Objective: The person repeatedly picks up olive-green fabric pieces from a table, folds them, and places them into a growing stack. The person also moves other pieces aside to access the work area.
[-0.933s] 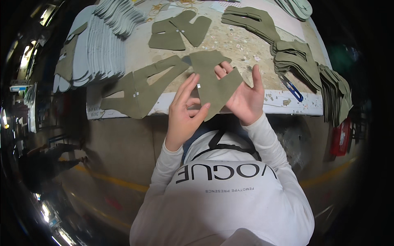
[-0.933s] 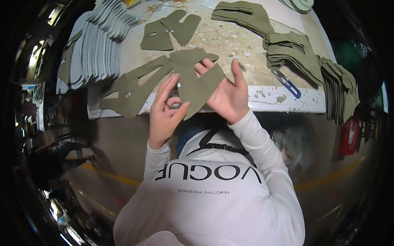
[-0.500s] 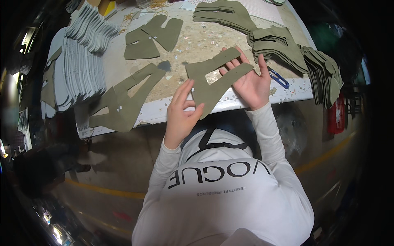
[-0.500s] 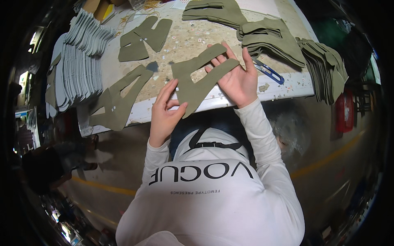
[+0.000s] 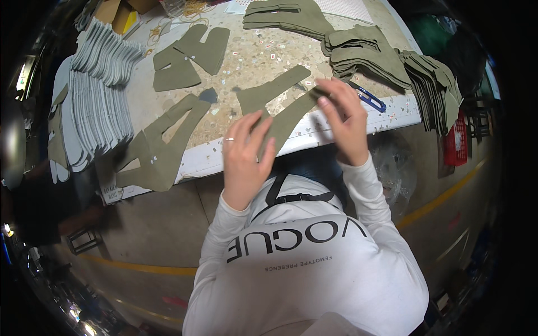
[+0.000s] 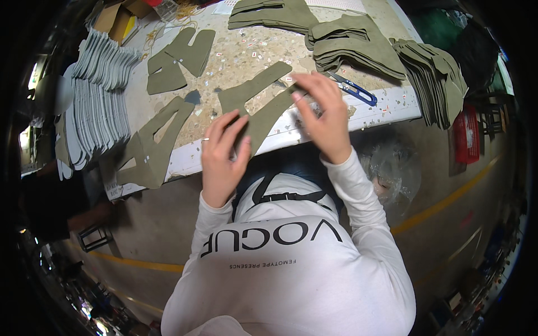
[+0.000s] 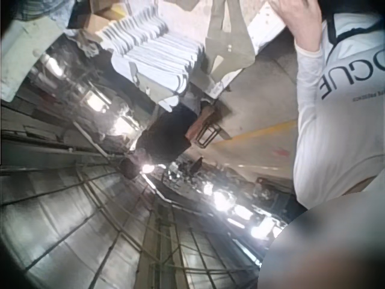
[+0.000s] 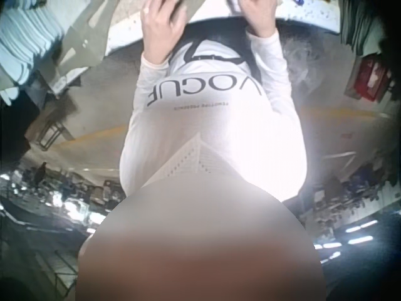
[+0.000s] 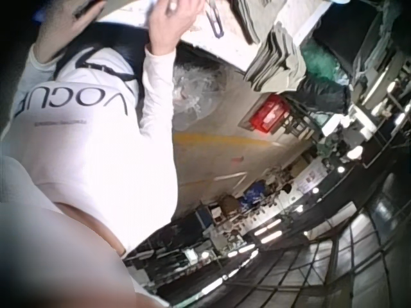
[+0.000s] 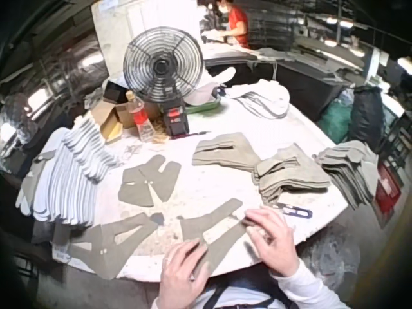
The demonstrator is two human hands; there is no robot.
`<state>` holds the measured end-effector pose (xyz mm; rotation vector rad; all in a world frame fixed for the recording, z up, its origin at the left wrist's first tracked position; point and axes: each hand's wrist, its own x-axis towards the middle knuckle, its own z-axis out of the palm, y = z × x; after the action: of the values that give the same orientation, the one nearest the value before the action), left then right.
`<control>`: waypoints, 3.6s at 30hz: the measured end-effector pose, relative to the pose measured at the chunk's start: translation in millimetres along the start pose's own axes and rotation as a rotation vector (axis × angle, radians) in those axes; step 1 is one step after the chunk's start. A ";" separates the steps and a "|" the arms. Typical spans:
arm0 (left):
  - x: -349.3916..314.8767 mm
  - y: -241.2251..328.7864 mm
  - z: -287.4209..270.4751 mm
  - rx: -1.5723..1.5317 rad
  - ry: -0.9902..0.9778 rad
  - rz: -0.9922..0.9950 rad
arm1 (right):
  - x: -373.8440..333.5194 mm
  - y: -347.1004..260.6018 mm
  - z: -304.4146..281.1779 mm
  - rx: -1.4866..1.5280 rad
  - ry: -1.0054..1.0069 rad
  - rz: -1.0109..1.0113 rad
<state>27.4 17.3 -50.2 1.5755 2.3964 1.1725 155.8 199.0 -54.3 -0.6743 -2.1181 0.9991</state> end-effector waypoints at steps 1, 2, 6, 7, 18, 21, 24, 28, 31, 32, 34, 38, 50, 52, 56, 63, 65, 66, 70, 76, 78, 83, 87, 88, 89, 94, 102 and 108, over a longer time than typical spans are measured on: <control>-0.9 1.8 5.0 0.065 -0.038 0.018 | -5.9 -3.2 3.1 -0.177 -0.056 -0.119; -2.2 4.0 9.7 0.130 -0.076 0.036 | -11.8 -6.3 7.4 -0.224 -0.116 -0.189; -7.9 5.9 14.4 0.212 -0.152 -0.007 | -27.3 -11.0 9.3 -0.413 -0.233 -0.282; -9.7 6.3 14.0 0.223 -0.141 -0.019 | -27.5 -9.2 7.1 -0.438 -0.198 -0.250; 18.9 17.4 21.2 -0.057 0.016 0.034 | -5.9 23.2 -30.0 -0.558 0.102 -0.149; 35.5 18.4 37.0 -0.029 0.017 0.060 | -6.2 29.6 -37.7 -0.675 0.125 -0.102; 44.7 13.5 47.4 0.006 0.020 0.007 | -7.3 36.7 -45.6 -0.678 0.092 -0.060; 46.0 0.1 42.7 -0.550 0.016 -0.343 | -6.7 39.0 -54.5 -0.571 0.042 -0.025; 42.9 -17.8 21.5 -1.165 0.072 -0.597 | -2.0 28.4 -48.0 -0.172 0.043 0.059; 39.9 -22.8 14.5 -1.318 0.080 -0.649 | 0.0 22.3 -40.6 0.038 -0.004 0.170; 34.2 -30.8 3.7 -1.545 0.118 -0.691 | 3.9 6.7 -22.3 0.242 -0.145 0.194; 25.8 -34.7 -7.1 -1.696 0.190 -0.715 | 10.6 -25.6 22.9 0.295 -0.280 -0.067; 23.3 -13.9 -7.8 -1.149 0.230 -0.533 | 21.8 -44.2 53.1 -0.220 -0.192 -0.321; 23.7 -12.0 -8.1 -1.165 0.244 -0.557 | 20.6 -46.8 52.6 -0.190 -0.172 -0.289; 23.3 -10.7 -7.5 -1.381 0.318 -0.642 | 12.4 -55.6 51.5 -0.101 -0.141 -0.214; 13.7 -6.2 -7.5 -1.480 0.296 -0.616 | 3.9 -61.4 63.5 -0.119 -0.123 -0.189; 13.2 -4.5 -7.9 -1.470 0.305 -0.629 | 2.5 -62.2 65.1 -0.124 -0.135 -0.179; 13.1 -3.5 -8.2 -1.480 0.313 -0.615 | 1.6 -62.9 65.6 -0.123 -0.142 -0.171; 13.2 1.2 -5.9 -1.459 0.357 -0.611 | -1.5 -66.3 66.0 -0.129 -0.146 -0.164; 10.9 5.5 -1.6 -1.413 0.422 -0.580 | -6.5 -72.2 68.7 -0.147 -0.108 -0.123; 10.6 7.9 0.8 -1.414 0.457 -0.582 | -8.1 -74.4 69.8 -0.132 -0.097 -0.098; 10.5 12.3 3.7 -1.469 0.469 -0.576 | -7.9 -74.5 70.2 -0.093 -0.097 -0.061; 16.9 12.7 19.4 -1.285 0.500 -0.406 | -0.8 -56.0 57.7 0.037 -0.024 -0.020; 19.4 12.8 24.6 -1.208 0.432 -0.367 | 1.8 -47.7 49.2 0.024 -0.008 0.020; 20.7 11.0 26.5 -1.004 0.303 -0.314 | 5.8 -37.5 38.8 0.037 -0.006 0.028; 20.6 15.7 29.5 -0.445 0.126 0.011 | 31.3 19.3 -20.9 -0.346 0.078 0.000; 13.5 -12.5 11.9 0.157 0.275 -0.334 | 39.5 39.2 -42.7 -0.549 0.001 -0.235; 19.8 -13.5 26.3 0.040 0.300 -0.240 | 18.4 4.8 -10.8 -0.334 0.073 -0.190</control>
<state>18.4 45.3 -70.2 1.1456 2.7110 1.4013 153.3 219.3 -46.5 -0.6407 -2.2575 0.5154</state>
